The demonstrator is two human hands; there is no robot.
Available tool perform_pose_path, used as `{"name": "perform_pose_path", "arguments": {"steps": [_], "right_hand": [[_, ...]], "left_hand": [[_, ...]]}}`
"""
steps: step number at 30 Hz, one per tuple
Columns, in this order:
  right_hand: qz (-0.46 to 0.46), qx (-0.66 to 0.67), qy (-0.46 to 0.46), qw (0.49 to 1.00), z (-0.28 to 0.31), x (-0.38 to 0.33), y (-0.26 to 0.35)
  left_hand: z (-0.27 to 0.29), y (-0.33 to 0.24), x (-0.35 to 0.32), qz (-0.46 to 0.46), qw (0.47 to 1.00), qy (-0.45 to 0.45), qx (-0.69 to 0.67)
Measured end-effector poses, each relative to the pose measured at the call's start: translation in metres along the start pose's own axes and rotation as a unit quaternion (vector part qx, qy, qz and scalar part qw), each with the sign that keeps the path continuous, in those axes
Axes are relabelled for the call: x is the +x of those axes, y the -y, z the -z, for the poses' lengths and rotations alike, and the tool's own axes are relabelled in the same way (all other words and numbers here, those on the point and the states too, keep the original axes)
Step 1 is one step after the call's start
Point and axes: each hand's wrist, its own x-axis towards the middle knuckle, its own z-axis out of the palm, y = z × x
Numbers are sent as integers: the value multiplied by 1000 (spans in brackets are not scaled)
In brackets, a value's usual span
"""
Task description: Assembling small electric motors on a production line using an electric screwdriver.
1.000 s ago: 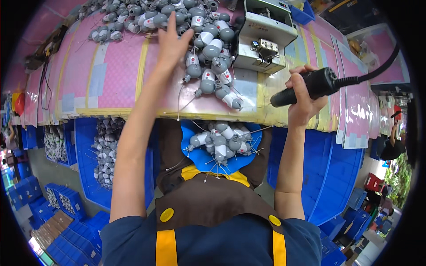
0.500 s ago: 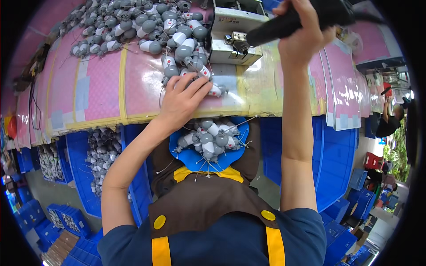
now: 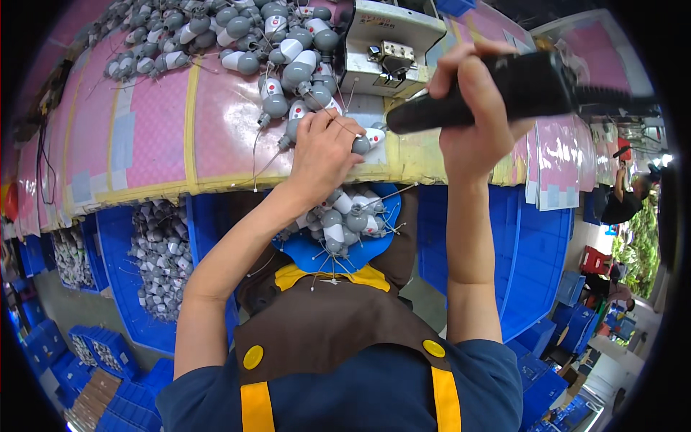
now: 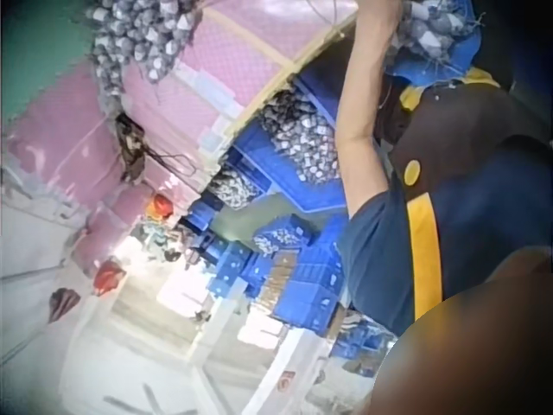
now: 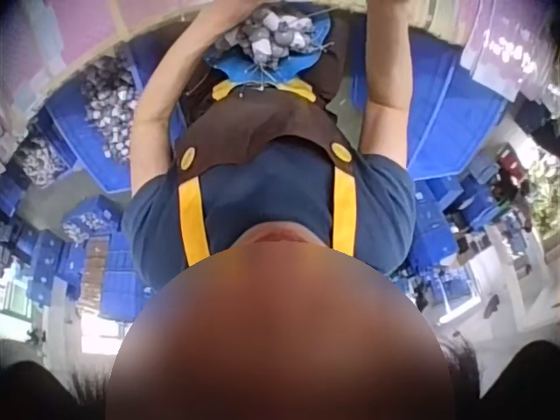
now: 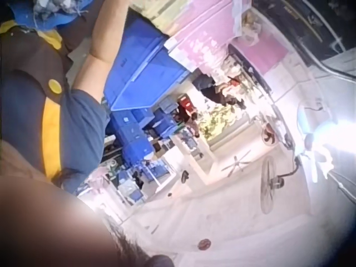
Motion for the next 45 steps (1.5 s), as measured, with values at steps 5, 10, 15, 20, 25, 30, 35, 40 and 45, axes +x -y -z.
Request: {"name": "perform_pose_path", "arguments": {"steps": [5,10,15,20,25,30,35,40,45], "right_hand": [[-2,-4,-13,1000,-3,-22,-6],[-15,-54,-10,998,2,-28,-16],[-58,-22,31,998,6,-31,-29],[-53,61,58,995,13,-31,-34],[-70,121,67,988,22,-27,-38],[-79,104,81,988,20,-27,-37],[-31,25,113,993,15,-32,-34],[-38,45,57,997,14,-38,-26],[-25,133,-10,991,23,2,-2]], "left_hand": [[-1,-2,0,2,1000,1,-3],[-3,-3,1,6,1000,0,2],[-3,-1,-1,13,1000,0,1],[-4,1,-1,14,1000,5,-8],[-3,0,1,13,1000,7,-21],[-4,1,1,12,1000,9,-16],[-4,-1,1,5,1000,1,-15],[2,-8,-3,-5,1000,2,23],[42,-8,-3,-47,990,124,-50]]}}
